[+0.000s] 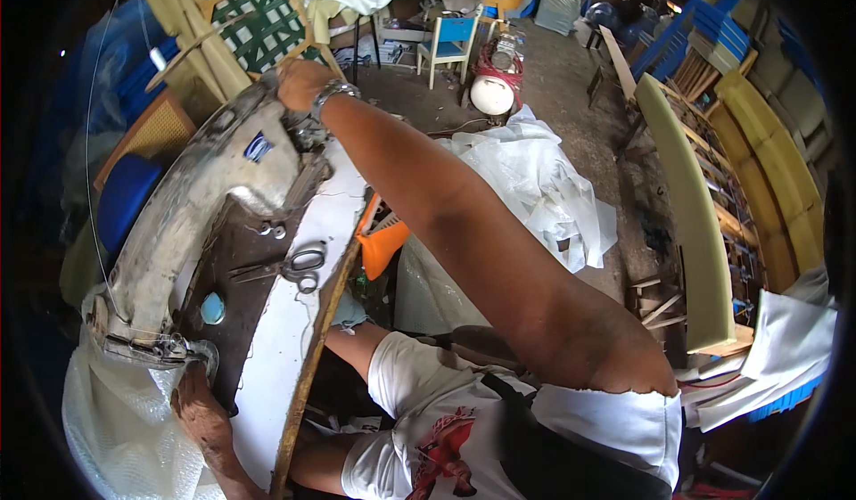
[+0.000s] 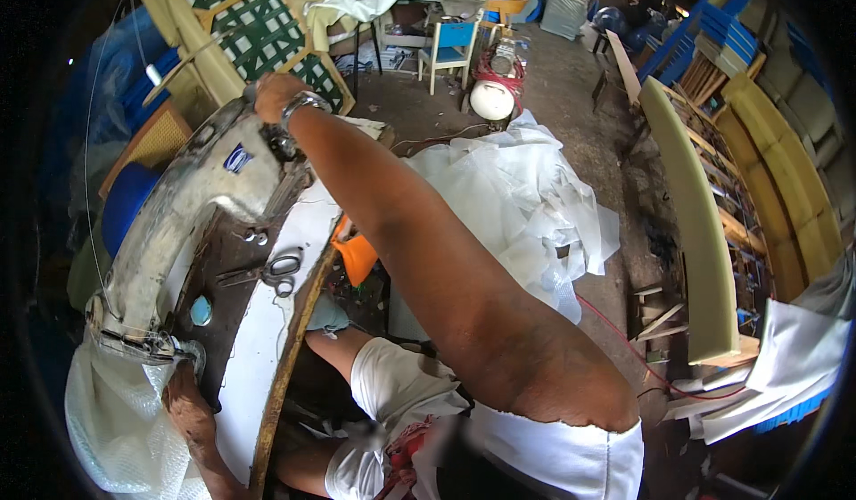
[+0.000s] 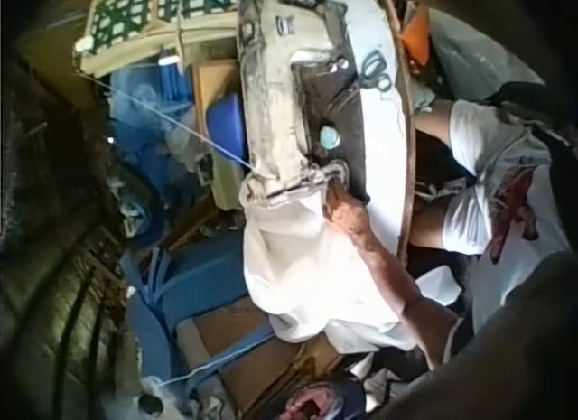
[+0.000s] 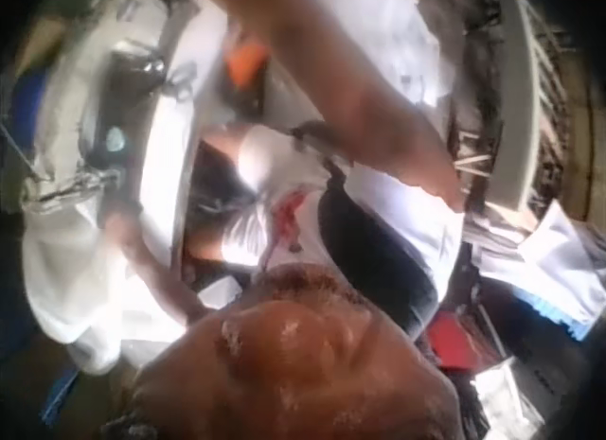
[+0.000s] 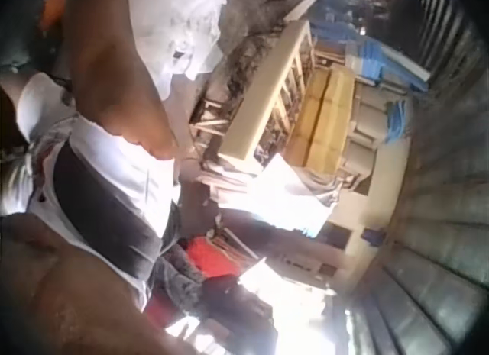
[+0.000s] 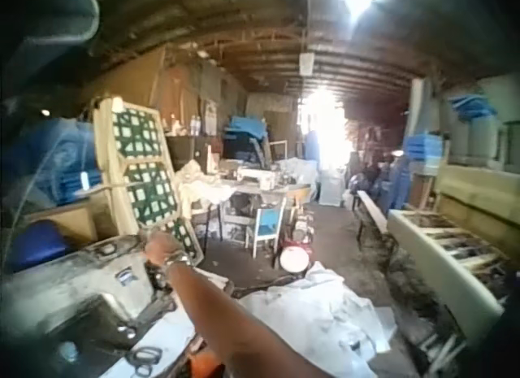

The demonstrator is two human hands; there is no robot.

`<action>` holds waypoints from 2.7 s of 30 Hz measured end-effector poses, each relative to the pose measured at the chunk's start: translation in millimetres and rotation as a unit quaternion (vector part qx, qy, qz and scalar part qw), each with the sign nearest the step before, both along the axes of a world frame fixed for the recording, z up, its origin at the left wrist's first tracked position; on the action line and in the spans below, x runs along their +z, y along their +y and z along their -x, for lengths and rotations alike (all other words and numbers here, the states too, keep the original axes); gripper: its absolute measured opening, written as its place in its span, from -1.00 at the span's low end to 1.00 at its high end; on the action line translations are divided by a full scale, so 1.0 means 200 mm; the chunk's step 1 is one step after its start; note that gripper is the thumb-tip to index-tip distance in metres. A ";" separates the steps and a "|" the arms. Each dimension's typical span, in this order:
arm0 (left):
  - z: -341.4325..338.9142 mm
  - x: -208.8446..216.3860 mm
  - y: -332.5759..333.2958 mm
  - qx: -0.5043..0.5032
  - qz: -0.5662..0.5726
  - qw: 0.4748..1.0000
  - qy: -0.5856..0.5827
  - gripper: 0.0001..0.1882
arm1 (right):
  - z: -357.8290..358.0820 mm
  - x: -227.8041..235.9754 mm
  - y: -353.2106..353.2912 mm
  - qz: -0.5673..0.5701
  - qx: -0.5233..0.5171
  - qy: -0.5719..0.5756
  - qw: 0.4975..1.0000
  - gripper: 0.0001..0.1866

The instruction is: Sewing pieces of bubble wrap together using an industrial sewing machine.

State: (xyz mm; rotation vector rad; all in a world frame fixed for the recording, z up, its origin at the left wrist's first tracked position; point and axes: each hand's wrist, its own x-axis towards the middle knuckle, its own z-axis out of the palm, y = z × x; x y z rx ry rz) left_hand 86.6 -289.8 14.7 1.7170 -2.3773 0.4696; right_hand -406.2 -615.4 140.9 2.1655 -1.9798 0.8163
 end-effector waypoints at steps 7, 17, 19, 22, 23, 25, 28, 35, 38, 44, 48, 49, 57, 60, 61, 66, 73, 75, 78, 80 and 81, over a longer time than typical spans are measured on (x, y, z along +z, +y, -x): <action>-0.01 0.06 0.44 0.041 0.145 0.989 -0.007 -0.70 | 0.26 -0.02 0.71 0.056 0.178 0.066 0.980 -0.63; -0.64 0.00 1.05 0.442 0.088 0.887 0.104 -0.32 | -0.33 -0.49 1.56 -0.486 0.533 -0.139 0.678 -0.60; -0.66 0.12 1.09 0.439 0.048 0.888 0.129 -0.47 | -0.46 -0.52 1.61 -0.463 0.588 -0.096 0.656 -0.61; -0.52 0.47 1.32 0.430 -0.185 0.852 0.236 -0.65 | -0.66 -0.55 1.69 -0.491 0.629 -0.082 0.597 -0.56; -0.42 0.58 1.43 0.408 -0.175 0.857 0.262 -0.72 | -0.73 -0.57 1.71 -0.510 0.652 -0.109 0.550 -0.54; -0.16 0.78 1.64 0.407 -0.226 0.838 0.285 -0.77 | -0.88 -0.61 1.76 -0.532 0.674 -0.137 0.494 -0.51; 0.23 0.82 1.79 0.294 -0.365 0.789 0.397 -0.80 | -1.12 -0.71 1.87 -0.595 0.628 -0.302 0.399 -0.39; -0.15 0.50 1.47 0.293 -0.175 0.877 0.337 -0.69 | -1.47 -0.95 2.23 -0.662 0.466 -0.426 0.404 -0.34; -0.75 0.26 1.25 0.390 0.031 0.901 0.186 -0.62 | -1.52 -1.00 2.33 -0.597 0.501 -0.435 0.451 -0.37; -1.61 -0.14 0.92 0.269 0.064 0.961 0.031 -0.32 | -1.71 -0.91 2.54 -0.564 0.539 -0.558 0.283 -0.46; -1.56 0.06 1.05 0.358 0.047 0.930 -0.065 -0.39 | -1.80 -0.93 2.55 -0.539 0.587 -0.450 0.404 -0.71; -1.48 0.16 1.16 0.429 0.091 0.899 -0.013 -0.42 | -1.79 -0.95 2.57 -0.571 0.573 -0.458 0.368 -0.72; -0.37 0.33 1.83 0.628 -0.169 0.751 -0.115 -0.53 | -1.60 -1.21 2.56 -0.471 0.655 -0.243 0.539 -0.46; -0.08 0.43 1.73 0.605 -0.291 0.740 -0.052 -0.54 | -1.52 -1.40 2.44 -0.413 0.564 -0.168 0.695 -0.30; 0.00 0.50 1.70 0.571 -0.350 0.742 -0.014 -0.56 | -1.50 -1.44 2.39 -0.450 0.557 -0.148 0.682 -0.28; 0.12 0.56 1.45 0.298 -0.007 0.952 -0.070 -0.34 | -1.57 -1.36 2.24 -0.219 0.485 -0.298 0.792 -0.12; -0.53 0.71 1.05 0.318 0.039 0.929 -0.185 -0.32 | -1.38 -1.03 2.47 -0.356 0.732 -0.476 0.332 -0.59; -0.62 0.89 0.90 0.252 0.136 0.958 -0.022 -0.54 | -1.31 -1.06 2.45 -0.333 0.727 -0.447 0.401 -0.58; -0.63 1.25 0.72 0.127 0.199 0.963 -0.129 -0.66 | -1.25 -1.08 2.34 -0.396 0.732 0.001 0.555 -0.65; -0.58 1.45 0.70 0.093 0.142 0.966 -0.196 -0.69 | -1.19 -1.03 2.25 -0.386 0.729 -0.011 0.565 -0.64; -0.55 1.52 0.71 0.099 0.141 0.967 -0.189 -0.69 | -1.16 -0.99 2.21 -0.354 0.758 -0.042 0.547 -0.63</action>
